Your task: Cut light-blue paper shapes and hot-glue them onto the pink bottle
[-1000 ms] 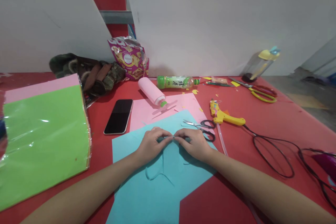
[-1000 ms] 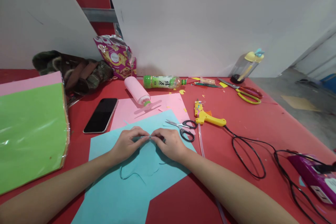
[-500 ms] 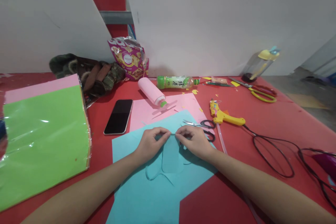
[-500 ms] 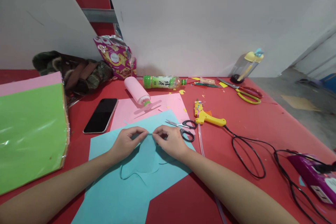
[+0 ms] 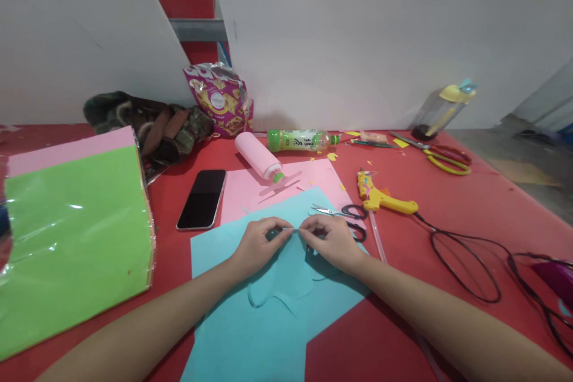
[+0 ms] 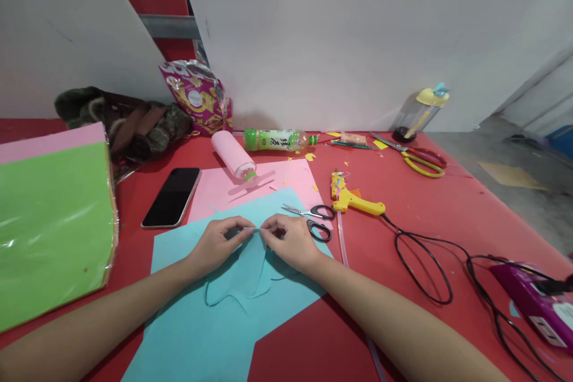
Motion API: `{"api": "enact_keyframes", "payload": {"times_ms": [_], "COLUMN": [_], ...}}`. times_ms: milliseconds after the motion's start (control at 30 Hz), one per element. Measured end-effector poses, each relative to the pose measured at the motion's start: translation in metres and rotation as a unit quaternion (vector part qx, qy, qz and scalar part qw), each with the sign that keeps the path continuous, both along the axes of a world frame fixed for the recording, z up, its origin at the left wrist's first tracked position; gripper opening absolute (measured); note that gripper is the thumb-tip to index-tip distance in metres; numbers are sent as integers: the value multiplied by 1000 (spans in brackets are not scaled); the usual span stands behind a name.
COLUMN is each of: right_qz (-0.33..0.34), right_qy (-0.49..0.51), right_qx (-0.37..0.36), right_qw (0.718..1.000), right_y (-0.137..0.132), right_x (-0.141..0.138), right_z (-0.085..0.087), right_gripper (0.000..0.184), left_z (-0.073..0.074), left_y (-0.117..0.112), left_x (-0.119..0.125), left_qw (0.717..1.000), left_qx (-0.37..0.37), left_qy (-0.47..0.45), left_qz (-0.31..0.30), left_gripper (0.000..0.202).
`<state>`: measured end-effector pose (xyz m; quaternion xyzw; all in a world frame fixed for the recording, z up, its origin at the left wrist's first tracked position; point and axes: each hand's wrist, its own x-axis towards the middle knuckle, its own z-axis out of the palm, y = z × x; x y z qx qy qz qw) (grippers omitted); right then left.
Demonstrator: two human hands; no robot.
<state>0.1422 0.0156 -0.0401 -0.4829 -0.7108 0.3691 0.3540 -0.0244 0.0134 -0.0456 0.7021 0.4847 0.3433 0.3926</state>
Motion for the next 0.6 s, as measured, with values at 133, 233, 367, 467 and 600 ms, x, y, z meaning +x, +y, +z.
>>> {"api": "enact_keyframes", "payload": {"times_ms": [133,233,367,467,600], "right_qz": [5,14,27,31,31], "right_qy": [-15,-26,-42,-52,-61], "right_qx": [18,29,42,49,57], "right_qw": [1000,999,998,997,996], "right_y": [0,0,-1,-1,-2], "right_x": [0,0,0,0,0], "right_z": [-2,0,4,6,5], "right_gripper": [10,10,14,14,13], "left_z": [0,0,1,2,1], "left_y": [0,0,-1,-1,-1], "left_x": [-1,-1,0,1,2], "left_qw": [1000,1000,998,996,995], "left_qx": [4,12,46,62,68], "left_qy": [10,16,39,49,63], "left_qz": [-4,-9,-27,-33,-40], "left_gripper": [17,16,15,15,15]}}
